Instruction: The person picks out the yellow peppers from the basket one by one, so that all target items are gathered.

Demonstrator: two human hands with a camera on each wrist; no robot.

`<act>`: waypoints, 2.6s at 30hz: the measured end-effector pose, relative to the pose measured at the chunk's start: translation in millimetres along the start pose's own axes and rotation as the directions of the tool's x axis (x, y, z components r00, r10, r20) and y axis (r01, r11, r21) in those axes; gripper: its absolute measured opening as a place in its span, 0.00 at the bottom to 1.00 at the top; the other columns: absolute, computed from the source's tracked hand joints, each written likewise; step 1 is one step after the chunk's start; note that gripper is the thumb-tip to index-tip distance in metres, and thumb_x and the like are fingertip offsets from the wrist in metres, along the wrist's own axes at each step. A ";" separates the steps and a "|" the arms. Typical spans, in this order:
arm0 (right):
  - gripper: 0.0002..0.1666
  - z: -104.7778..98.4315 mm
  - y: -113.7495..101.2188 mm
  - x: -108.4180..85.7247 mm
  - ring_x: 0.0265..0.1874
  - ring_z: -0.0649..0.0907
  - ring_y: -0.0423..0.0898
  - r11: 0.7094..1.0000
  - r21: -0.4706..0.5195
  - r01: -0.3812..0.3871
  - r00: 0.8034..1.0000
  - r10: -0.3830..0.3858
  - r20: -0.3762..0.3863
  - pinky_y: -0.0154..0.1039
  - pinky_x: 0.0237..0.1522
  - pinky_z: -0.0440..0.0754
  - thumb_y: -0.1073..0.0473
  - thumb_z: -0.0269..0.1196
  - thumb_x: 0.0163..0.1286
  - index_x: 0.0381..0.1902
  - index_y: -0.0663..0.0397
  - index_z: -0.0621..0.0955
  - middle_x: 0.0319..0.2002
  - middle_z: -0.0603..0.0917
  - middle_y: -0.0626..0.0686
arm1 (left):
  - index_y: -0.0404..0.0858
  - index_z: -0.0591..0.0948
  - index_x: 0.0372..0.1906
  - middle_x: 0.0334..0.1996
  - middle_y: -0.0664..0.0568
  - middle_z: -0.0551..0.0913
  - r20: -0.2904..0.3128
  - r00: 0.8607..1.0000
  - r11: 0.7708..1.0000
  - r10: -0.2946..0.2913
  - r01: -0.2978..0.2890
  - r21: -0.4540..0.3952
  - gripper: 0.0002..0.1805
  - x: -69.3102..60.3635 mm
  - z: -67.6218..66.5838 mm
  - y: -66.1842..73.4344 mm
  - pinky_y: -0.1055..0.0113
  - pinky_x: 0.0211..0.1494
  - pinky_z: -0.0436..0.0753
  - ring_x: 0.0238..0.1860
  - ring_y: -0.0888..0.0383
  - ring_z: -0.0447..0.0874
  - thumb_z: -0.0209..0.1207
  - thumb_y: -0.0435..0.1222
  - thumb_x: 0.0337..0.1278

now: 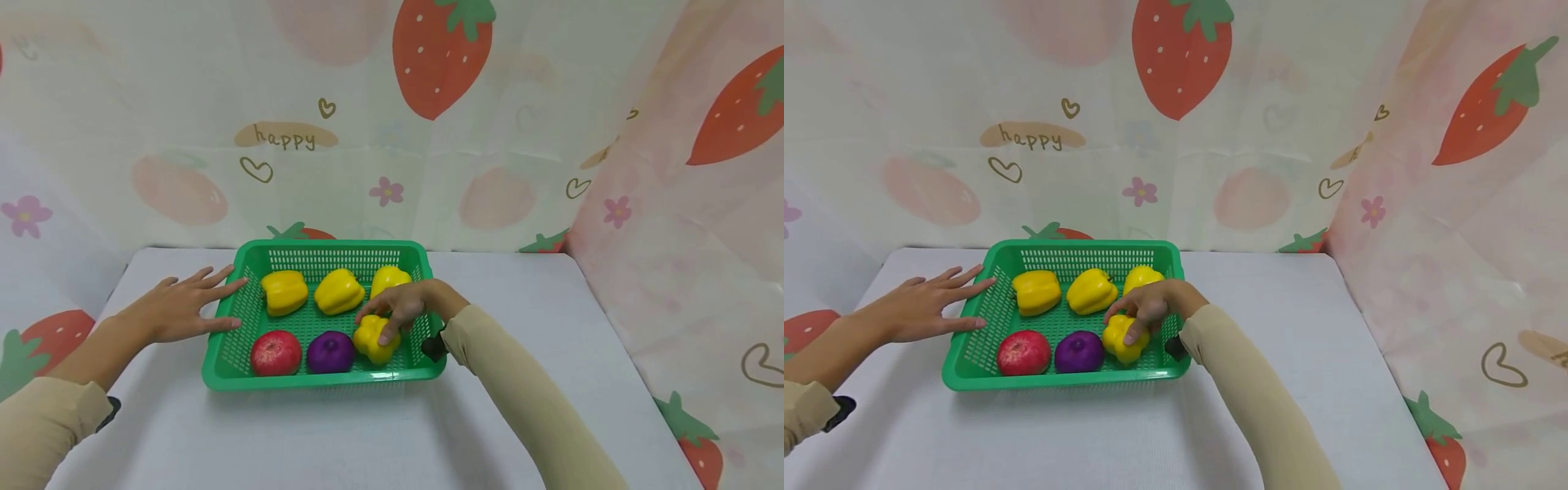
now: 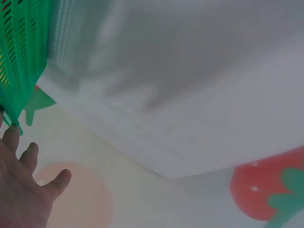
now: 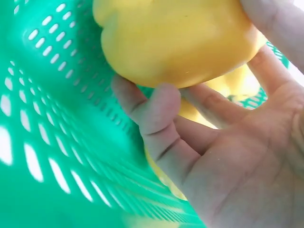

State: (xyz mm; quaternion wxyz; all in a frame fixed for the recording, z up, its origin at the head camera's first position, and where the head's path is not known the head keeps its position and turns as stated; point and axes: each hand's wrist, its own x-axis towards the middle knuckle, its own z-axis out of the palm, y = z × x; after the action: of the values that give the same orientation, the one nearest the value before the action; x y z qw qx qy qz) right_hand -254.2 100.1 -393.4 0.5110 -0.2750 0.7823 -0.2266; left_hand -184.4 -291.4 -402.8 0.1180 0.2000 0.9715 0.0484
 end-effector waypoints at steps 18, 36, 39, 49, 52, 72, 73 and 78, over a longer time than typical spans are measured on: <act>0.38 -32.5 3.2 -57.5 0.57 0.75 0.50 0.983 0.018 0.181 0.935 -0.166 -0.313 0.53 0.51 0.81 0.48 0.69 0.64 0.71 0.32 0.70 0.66 0.72 0.46 | 0.46 0.61 0.77 0.77 0.38 0.53 -0.004 1.000 1.000 0.004 -0.004 -0.001 0.48 0.6 2.5 -1.3 0.23 0.64 0.56 0.73 0.29 0.51 0.51 0.70 0.57; 0.41 -46.3 54.8 -85.8 0.54 0.77 0.57 0.965 0.158 0.209 0.665 -0.022 -0.746 0.49 0.49 0.80 0.46 0.66 0.69 0.76 0.38 0.63 0.72 0.66 0.57 | 0.46 0.61 0.77 0.77 0.38 0.53 -0.001 1.000 1.000 0.001 -0.001 -0.007 0.48 0.1 1.3 -0.1 0.23 0.64 0.55 0.73 0.28 0.50 0.51 0.69 0.58; 0.42 -44.5 68.3 -86.0 0.51 0.77 0.57 0.959 0.203 0.199 0.618 0.038 -0.785 0.46 0.47 0.80 0.47 0.66 0.70 0.76 0.41 0.62 0.72 0.65 0.60 | 0.46 0.61 0.77 0.77 0.38 0.53 -0.004 1.000 1.000 0.001 -0.001 -0.006 0.49 0.1 1.6 -0.3 0.23 0.64 0.55 0.73 0.28 0.51 0.51 0.69 0.58; 0.44 -27.8 117.8 -77.3 0.44 0.83 0.57 0.925 0.348 0.153 0.537 0.218 -0.815 0.44 0.46 0.82 0.44 0.62 0.72 0.78 0.48 0.57 0.68 0.68 0.67 | 0.47 0.60 0.77 0.78 0.38 0.53 -0.003 1.000 1.000 -0.001 0.001 -0.006 0.49 0.2 3.3 -2.0 0.23 0.65 0.55 0.73 0.28 0.51 0.51 0.70 0.58; 0.45 -23.4 126.6 -75.0 0.46 0.83 0.60 0.918 0.369 0.147 0.529 0.242 -0.813 0.45 0.47 0.82 0.44 0.61 0.73 0.79 0.48 0.56 0.68 0.67 0.68 | 0.47 0.60 0.77 0.78 0.39 0.52 0.001 1.000 1.000 -0.002 0.002 -0.010 0.49 0.5 3.3 -2.1 0.23 0.65 0.55 0.74 0.28 0.50 0.51 0.70 0.58; 0.46 2.3 158.3 -54.0 0.57 0.73 0.60 0.896 0.443 -0.035 0.503 0.399 -0.767 0.48 0.51 0.81 0.40 0.49 0.77 0.80 0.54 0.45 0.74 0.57 0.67 | 0.47 0.60 0.77 0.78 0.39 0.52 -0.005 1.000 1.000 -0.001 0.001 -0.009 0.48 -0.2 3.6 -1.2 0.23 0.64 0.55 0.73 0.28 0.50 0.50 0.69 0.58; 0.46 2.1 158.1 -54.0 0.58 0.72 0.61 0.893 0.449 -0.037 0.505 0.405 -0.762 0.50 0.53 0.81 0.39 0.49 0.77 0.80 0.54 0.44 0.74 0.56 0.67 | 0.47 0.60 0.77 0.78 0.39 0.52 -0.006 1.000 1.000 -0.002 0.002 -0.010 0.48 -0.3 3.3 -1.2 0.23 0.64 0.55 0.73 0.28 0.50 0.50 0.69 0.58; 0.48 -0.2 158.1 -54.9 0.63 0.69 0.62 0.871 0.490 -0.047 0.531 0.437 -0.726 0.54 0.59 0.78 0.39 0.49 0.78 0.80 0.54 0.41 0.76 0.52 0.66 | 0.47 0.60 0.77 0.78 0.39 0.52 -0.007 1.000 1.000 -0.003 0.003 -0.012 0.48 -0.7 2.5 -0.7 0.23 0.64 0.56 0.73 0.28 0.51 0.51 0.69 0.58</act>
State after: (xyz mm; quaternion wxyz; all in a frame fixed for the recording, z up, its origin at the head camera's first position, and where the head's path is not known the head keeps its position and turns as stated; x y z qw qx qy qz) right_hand -267.8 254.4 -456.7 0.1618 0.0904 0.8922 -0.4119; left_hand -183.5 -292.2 -405.2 0.1160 0.1975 0.9719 0.0548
